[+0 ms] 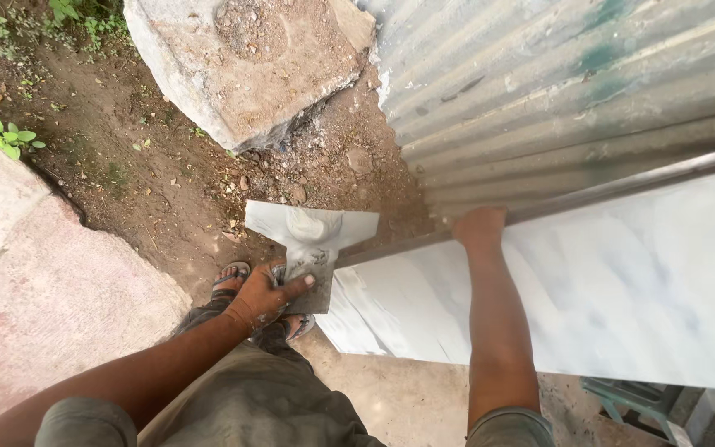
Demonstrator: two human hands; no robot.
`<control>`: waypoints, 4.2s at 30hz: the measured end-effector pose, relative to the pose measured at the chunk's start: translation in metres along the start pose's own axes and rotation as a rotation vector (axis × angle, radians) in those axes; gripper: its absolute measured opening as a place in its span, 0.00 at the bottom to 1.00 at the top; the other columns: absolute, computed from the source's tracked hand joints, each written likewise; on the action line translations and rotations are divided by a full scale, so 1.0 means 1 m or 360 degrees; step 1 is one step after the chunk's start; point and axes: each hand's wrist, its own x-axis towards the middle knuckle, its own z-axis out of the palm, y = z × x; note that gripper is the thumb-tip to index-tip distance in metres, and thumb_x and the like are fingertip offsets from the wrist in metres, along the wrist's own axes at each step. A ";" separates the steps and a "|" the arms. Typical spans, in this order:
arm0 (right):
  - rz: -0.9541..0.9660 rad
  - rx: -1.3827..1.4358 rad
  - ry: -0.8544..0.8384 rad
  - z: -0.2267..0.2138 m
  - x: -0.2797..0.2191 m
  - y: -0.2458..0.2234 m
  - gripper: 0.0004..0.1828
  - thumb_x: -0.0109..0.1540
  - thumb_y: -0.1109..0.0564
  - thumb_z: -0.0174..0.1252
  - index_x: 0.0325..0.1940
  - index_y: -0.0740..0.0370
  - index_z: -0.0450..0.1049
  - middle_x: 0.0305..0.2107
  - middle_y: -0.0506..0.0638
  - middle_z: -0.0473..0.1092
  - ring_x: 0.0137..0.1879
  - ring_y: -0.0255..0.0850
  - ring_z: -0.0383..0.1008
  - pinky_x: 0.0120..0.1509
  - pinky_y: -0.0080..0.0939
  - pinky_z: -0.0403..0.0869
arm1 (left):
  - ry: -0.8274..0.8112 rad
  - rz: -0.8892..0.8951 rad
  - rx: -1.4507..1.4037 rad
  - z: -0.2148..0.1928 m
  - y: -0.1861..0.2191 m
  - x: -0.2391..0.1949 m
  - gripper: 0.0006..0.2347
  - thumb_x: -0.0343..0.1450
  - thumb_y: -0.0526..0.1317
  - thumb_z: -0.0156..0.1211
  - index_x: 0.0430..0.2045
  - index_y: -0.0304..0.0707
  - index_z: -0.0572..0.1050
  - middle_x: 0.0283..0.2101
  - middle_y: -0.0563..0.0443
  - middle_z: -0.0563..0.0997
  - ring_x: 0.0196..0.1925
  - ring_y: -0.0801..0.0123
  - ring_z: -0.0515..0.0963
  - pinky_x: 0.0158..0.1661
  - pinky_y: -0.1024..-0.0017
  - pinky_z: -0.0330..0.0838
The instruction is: The person uses a trowel to smooth a white surface, likely a wall or ceiling, by repeatedly scraping and leveling the material. The hands move the tool back and forth across the surface to create a uniform finish.
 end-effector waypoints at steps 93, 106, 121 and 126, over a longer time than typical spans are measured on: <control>0.0288 0.3485 0.2245 0.270 -0.342 0.121 0.31 0.75 0.37 0.43 0.72 0.63 0.59 0.64 0.57 0.62 0.68 0.50 0.65 0.73 0.53 0.71 | 0.0748 0.0153 0.0091 0.012 -0.064 -0.029 0.19 0.68 0.41 0.70 0.49 0.27 0.77 0.46 0.41 0.84 0.43 0.63 0.83 0.45 0.66 0.79; 0.0244 0.4012 0.1783 0.240 -0.273 0.230 0.42 0.69 0.28 0.32 0.80 0.54 0.50 0.73 0.53 0.56 0.77 0.51 0.58 0.78 0.53 0.63 | 0.0740 -0.0130 0.0544 0.068 -0.110 0.045 0.16 0.67 0.47 0.72 0.37 0.30 0.83 0.36 0.39 0.87 0.32 0.59 0.80 0.39 0.60 0.73; 0.1273 0.3967 0.1074 0.314 -0.228 0.270 0.34 0.70 0.36 0.36 0.76 0.55 0.55 0.71 0.49 0.58 0.73 0.48 0.60 0.78 0.60 0.60 | 0.0189 0.0118 0.0342 0.235 -0.067 0.009 0.18 0.66 0.42 0.67 0.47 0.33 0.74 0.42 0.41 0.86 0.42 0.61 0.87 0.50 0.61 0.82; 0.1794 0.3591 0.0753 0.262 -0.297 0.181 0.33 0.73 0.38 0.39 0.67 0.67 0.71 0.65 0.60 0.71 0.70 0.45 0.70 0.79 0.55 0.53 | -0.0457 0.0070 0.0404 0.335 -0.045 0.009 0.17 0.68 0.41 0.64 0.48 0.29 0.74 0.42 0.39 0.86 0.43 0.60 0.87 0.50 0.62 0.83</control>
